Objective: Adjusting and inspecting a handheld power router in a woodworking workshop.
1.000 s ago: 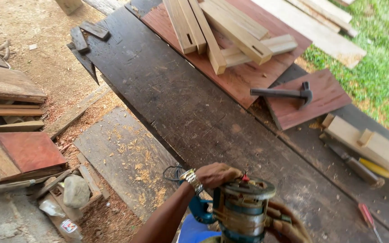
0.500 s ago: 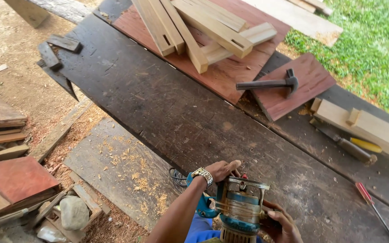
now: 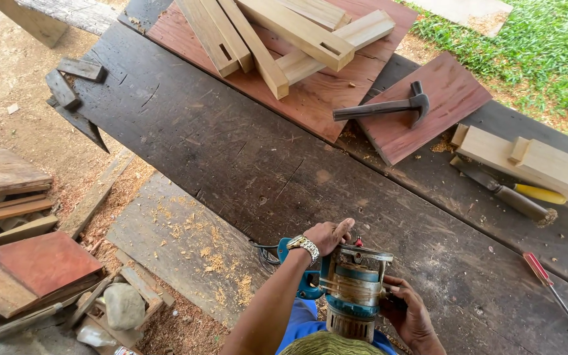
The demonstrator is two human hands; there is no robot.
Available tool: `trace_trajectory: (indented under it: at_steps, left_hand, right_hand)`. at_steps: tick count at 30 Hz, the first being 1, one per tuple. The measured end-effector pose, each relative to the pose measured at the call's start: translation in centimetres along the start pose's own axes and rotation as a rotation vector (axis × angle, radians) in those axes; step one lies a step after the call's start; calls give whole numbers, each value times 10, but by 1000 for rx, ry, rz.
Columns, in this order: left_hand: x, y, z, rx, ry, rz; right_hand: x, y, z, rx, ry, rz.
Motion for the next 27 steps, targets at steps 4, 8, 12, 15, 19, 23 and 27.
trace_trajectory:
  at_steps: [4,8,12,15,19,23,27]
  left_hand:
    - [7,-1,-7,-32,-5,37]
    - [18,2,-66,138,-561,-14]
    - [84,24,-145,-182,-297,-230]
    - [142,92,-129,-212,-113,-515]
    - [166,92,-101,-163,-10,-802]
    - [166,71,-90,-23,-9,-1087]
    - [129,26,-105,19,6,-1271]
  right_hand:
    - [6,11,-3,28,-6,11]
    - [8,22,-3,23,-24,11]
    - [-6,11,4,57,-52,60]
    - [-12,5,12,70,-54,110]
    - [-4,4,3,90,-96,101]
    - [-10,-1,6,97,-135,36]
    - [-22,-6,25,62,-196,-290]
Point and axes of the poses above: each hand's wrist, its own z-axis towards the middle knuckle, its own x-axis out of the palm, y = z × x, the point moved 3 cm from there along z, towards the middle knuckle, and after that the axes turned 4 degrees about x, right-handed, at the moved point
